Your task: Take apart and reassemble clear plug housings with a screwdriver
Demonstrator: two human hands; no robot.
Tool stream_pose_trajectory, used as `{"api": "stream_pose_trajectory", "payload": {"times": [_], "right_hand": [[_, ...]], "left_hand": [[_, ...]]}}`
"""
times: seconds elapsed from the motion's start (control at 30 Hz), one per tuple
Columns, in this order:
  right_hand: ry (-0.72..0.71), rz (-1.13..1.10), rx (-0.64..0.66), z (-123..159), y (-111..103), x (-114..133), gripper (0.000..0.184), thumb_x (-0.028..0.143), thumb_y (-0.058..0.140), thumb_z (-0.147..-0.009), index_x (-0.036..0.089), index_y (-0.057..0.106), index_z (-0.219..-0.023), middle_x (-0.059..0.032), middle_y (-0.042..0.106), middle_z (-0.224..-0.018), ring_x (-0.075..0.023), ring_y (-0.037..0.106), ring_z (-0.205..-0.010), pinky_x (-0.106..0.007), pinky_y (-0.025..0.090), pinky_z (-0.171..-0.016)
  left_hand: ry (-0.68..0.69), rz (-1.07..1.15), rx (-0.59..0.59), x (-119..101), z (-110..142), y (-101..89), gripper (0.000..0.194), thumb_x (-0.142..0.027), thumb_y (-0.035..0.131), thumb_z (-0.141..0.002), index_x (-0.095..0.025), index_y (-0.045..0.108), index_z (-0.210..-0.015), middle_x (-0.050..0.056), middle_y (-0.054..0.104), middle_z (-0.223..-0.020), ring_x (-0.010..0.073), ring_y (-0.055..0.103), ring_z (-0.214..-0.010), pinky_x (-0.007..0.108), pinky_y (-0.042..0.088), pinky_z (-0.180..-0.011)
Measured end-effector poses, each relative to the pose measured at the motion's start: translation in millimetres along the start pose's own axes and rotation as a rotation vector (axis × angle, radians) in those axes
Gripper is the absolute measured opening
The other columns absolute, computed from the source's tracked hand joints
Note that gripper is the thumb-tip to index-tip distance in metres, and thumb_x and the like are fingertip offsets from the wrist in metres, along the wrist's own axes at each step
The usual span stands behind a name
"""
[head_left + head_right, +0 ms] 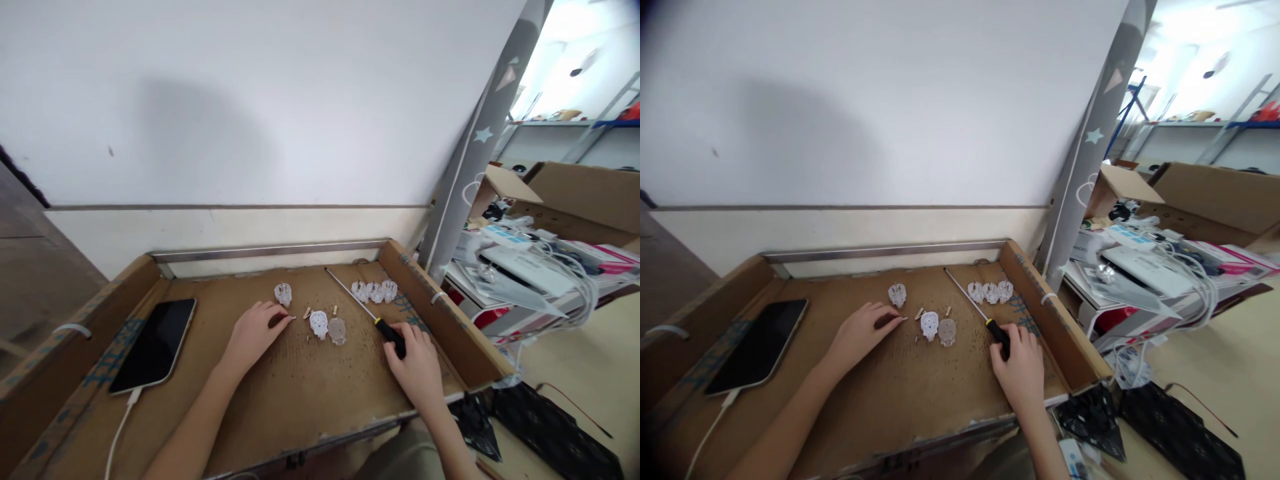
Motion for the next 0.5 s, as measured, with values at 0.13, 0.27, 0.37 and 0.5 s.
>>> {"api": "stream_pose_trajectory", "payload": {"times": [0.13,0.27,0.37,0.5], "right_hand": [[0.003,0.000,0.008,-1.2,0.4,0.4,0.019,0.024,0.048,-0.077,0.020,0.056,-0.094,-0.0049,0.057,-0.089,-0.0198,0.048,-0.085,-0.031,0.035,-0.076],[0.007,-0.001,0.016,-1.6,-0.7,0.9,0.019,0.024,0.047,-0.078,0.019,0.055,-0.095,-0.0051,0.057,-0.089,-0.0199,0.049,-0.087,-0.031,0.035,-0.077],[0.008,-0.008,0.023,-1.2,-1.4,0.5,0.019,0.024,0.047,-0.078,0.019,0.055,-0.095,-0.0051,0.057,-0.090,-0.0199,0.049,-0.087,-0.031,0.035,-0.077],[0.019,-0.019,0.030,-1.1,-0.9,-1.4,0.019,0.025,0.047,-0.078,0.020,0.055,-0.094,-0.0046,0.057,-0.091,-0.0203,0.049,-0.087,-0.031,0.035,-0.076]], "left_hand": [[0.040,0.026,0.008,-1.4,0.2,-0.3,0.023,-0.038,0.049,-0.088,-0.024,0.065,-0.081,0.001,0.065,-0.086,0.0198,0.055,-0.085,0.030,0.040,-0.075],[0.051,0.055,0.029,-3.3,0.4,0.5,0.019,-0.036,0.052,-0.086,-0.023,0.065,-0.080,0.001,0.064,-0.085,0.0190,0.056,-0.083,0.029,0.040,-0.073],[0.043,0.071,0.034,-2.1,0.5,0.6,0.019,-0.036,0.052,-0.085,-0.024,0.065,-0.080,0.001,0.064,-0.084,0.0188,0.056,-0.082,0.029,0.041,-0.073],[0.028,0.139,0.005,2.2,1.6,-0.7,0.022,-0.040,0.051,-0.086,-0.024,0.066,-0.082,0.001,0.064,-0.084,0.0175,0.056,-0.079,0.029,0.042,-0.071]]}}
Point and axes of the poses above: each hand's wrist, its own z-axis away from the middle knuckle, its own y-axis out of the palm, x = y × z, the point moved 1 cm from there along -z, towards the middle knuckle
